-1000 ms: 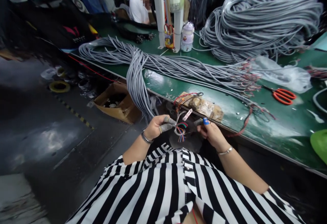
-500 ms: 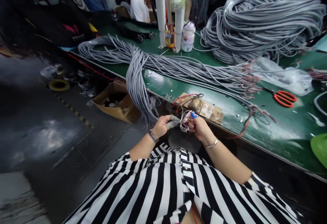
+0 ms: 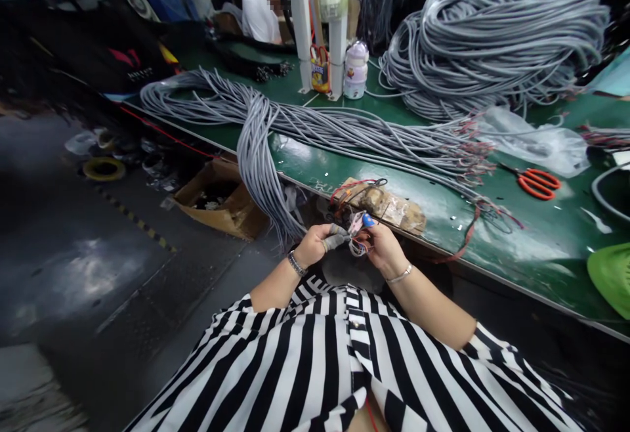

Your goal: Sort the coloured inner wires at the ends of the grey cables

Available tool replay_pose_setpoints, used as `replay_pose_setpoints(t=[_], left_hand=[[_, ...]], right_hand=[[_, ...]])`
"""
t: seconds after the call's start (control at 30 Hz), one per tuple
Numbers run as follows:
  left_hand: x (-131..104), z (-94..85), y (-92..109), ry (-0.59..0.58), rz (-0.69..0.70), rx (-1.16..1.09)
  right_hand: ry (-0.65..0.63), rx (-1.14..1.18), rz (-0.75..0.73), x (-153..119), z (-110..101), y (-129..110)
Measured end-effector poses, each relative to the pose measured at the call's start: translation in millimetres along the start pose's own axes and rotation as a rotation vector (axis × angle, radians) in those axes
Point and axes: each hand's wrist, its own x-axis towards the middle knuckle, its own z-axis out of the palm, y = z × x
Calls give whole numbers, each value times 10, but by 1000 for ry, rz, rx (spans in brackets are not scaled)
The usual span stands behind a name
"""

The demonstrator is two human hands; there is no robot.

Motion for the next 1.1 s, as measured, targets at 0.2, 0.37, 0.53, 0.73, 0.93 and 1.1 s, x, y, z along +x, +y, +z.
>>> replay_pose_setpoints(t=[0.2, 0.37, 0.53, 0.73, 0.93, 1.1], left_hand=[[-17, 15, -30, -48, -9, 53], [-111, -33, -2, -53, -31, 35], [-312, -92, 66, -81, -30, 46], [-576, -126, 139, -237, 180, 256], [-676, -133, 82, 81, 229, 389], [-623, -52, 93, 144, 301, 461]], right_hand=[[26, 12, 50, -24, 13, 14], [25, 35, 106, -68, -53, 28], [75, 44, 141, -85, -186, 58], [18, 5, 165, -135, -279, 70], [-110, -50, 146, -295, -273, 72], [-356, -178, 72, -520, -211, 66]])
